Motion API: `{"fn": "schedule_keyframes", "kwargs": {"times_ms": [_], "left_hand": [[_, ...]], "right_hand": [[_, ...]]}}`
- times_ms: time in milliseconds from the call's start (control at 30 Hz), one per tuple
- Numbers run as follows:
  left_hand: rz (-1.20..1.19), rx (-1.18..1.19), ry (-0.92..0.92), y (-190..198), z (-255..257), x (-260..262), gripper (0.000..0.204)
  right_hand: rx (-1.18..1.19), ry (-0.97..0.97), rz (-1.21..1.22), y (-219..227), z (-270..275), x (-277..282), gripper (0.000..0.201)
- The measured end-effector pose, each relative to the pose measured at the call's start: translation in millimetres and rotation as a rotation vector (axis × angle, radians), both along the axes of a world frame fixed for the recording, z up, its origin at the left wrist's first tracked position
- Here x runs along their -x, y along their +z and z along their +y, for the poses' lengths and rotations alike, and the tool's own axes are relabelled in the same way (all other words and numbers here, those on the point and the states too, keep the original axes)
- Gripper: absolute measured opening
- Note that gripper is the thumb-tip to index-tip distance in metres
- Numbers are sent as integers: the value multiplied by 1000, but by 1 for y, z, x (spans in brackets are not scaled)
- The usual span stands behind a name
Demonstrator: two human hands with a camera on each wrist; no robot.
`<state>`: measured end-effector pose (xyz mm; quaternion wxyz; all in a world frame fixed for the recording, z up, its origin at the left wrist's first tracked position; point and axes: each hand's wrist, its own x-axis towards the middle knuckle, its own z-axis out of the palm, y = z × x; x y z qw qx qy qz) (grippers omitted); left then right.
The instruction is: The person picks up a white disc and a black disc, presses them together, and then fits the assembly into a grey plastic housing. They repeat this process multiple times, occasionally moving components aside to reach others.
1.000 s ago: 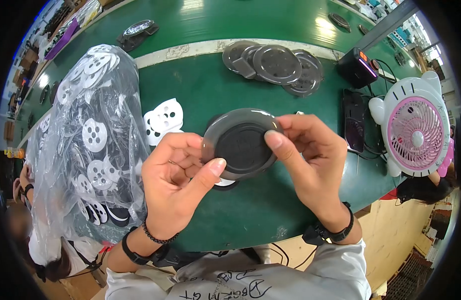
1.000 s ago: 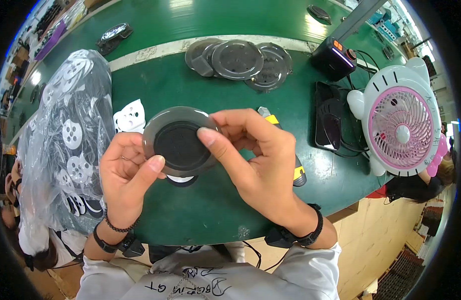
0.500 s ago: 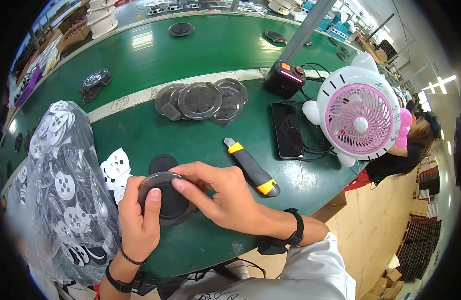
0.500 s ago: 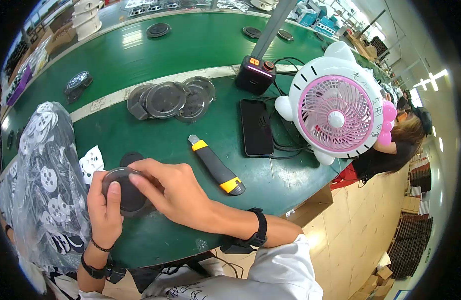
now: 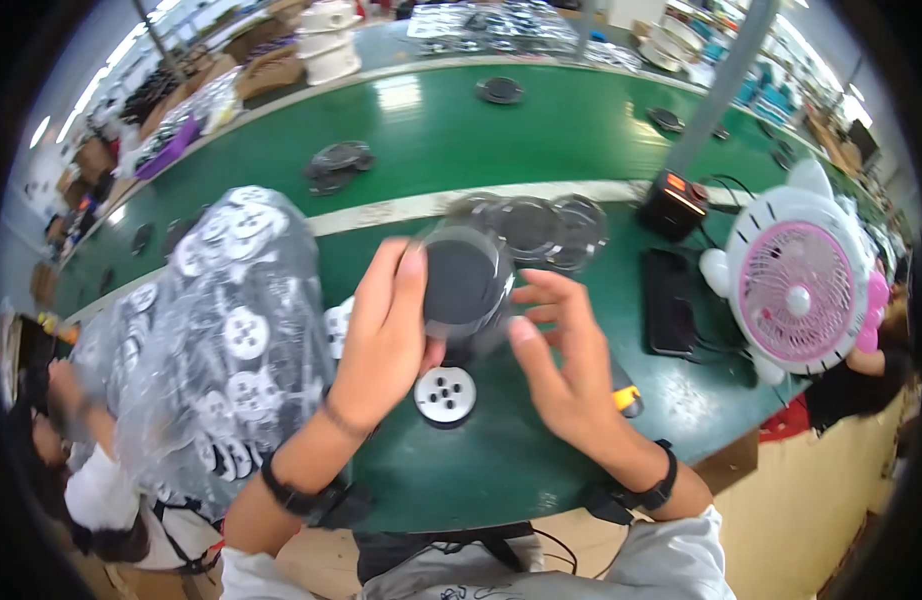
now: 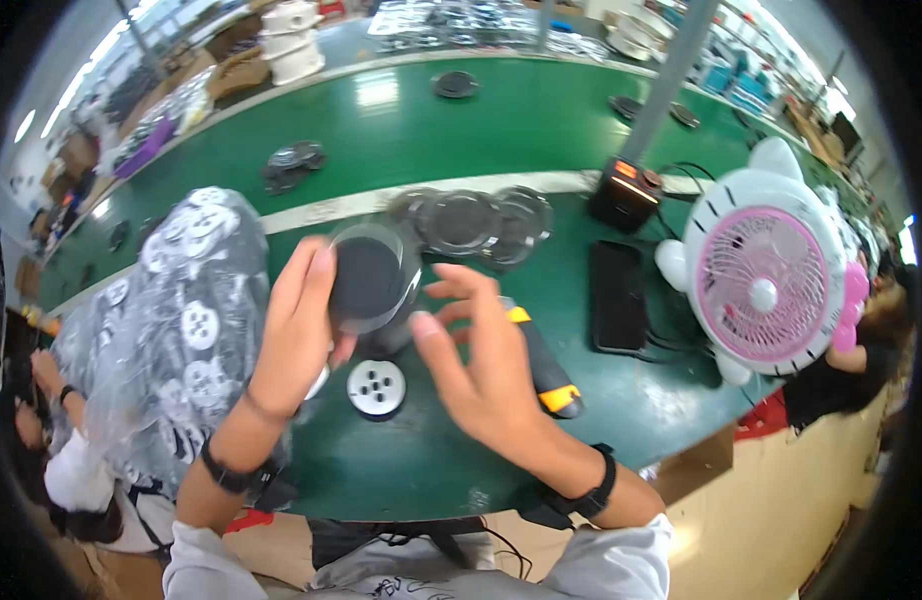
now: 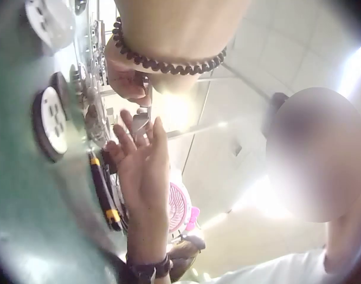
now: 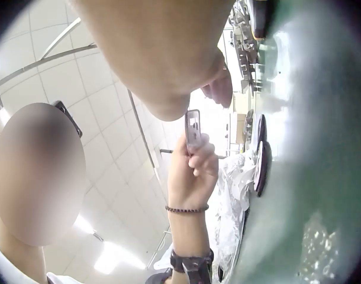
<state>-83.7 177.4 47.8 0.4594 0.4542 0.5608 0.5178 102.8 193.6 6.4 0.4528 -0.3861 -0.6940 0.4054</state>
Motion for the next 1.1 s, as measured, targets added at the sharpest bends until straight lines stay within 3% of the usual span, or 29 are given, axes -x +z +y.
{"fn": "schedule_keyframes", "kwargs": {"times_ms": [100, 200, 267, 300, 367, 400, 467, 500, 567, 600, 633, 667, 700, 833, 867, 933, 1000, 1100], "left_hand": [[-121, -114, 42, -8, 76, 19, 36], [-247, 37, 64, -11, 137, 38, 44], [-117, 295, 195, -30, 159, 53, 56], [-115, 290, 195, -52, 167, 66, 56], [847, 39, 258, -84, 179, 104, 72], [853, 35, 249, -76, 180, 112, 72], [1166, -36, 377, -62, 185, 123, 85], [1159, -27, 374, -56, 185, 121, 85], [1314, 288, 292, -44, 189, 119, 82], [1308, 284, 288, -58, 200, 132, 82], [1277, 236, 191, -84, 216, 159, 79], [1245, 188, 93, -86, 219, 163, 76], [1295, 93, 137, -94, 219, 162, 63], [1238, -49, -7, -83, 209, 164, 57], [1233, -36, -3, -78, 198, 159, 57], [1119, -154, -170, -55, 169, 139, 60], [1112, -87, -394, -32, 136, 115, 62], [1169, -97, -388, -21, 93, 91, 67]], "right_hand": [[92, 17, 81, -3, 2, 0, 42], [111, 29, 85, -3, 2, 1, 39], [114, 32, 92, -2, 3, -1, 38], [114, 33, 74, -2, 3, -2, 37], [118, 38, 75, -1, 4, -2, 36], [118, 29, 82, 0, 4, -1, 36], [113, 70, 65, 1, 4, -2, 38], [121, 70, 55, -1, 4, -2, 38], [122, 79, 58, -5, 6, -1, 38], [121, 74, 52, -7, 7, -1, 38], [97, 60, 40, -9, 10, -1, 37], [75, 43, 28, -9, 12, -2, 36], [77, 35, 24, -9, 13, -4, 36], [58, 27, 26, -9, 18, -6, 35], [47, 16, 24, -8, 17, -5, 35], [62, 16, 28, -9, 18, -4, 33], [9, 41, -83, -14, 19, -4, 32], [-14, 122, -220, -17, 18, -3, 36]]}}
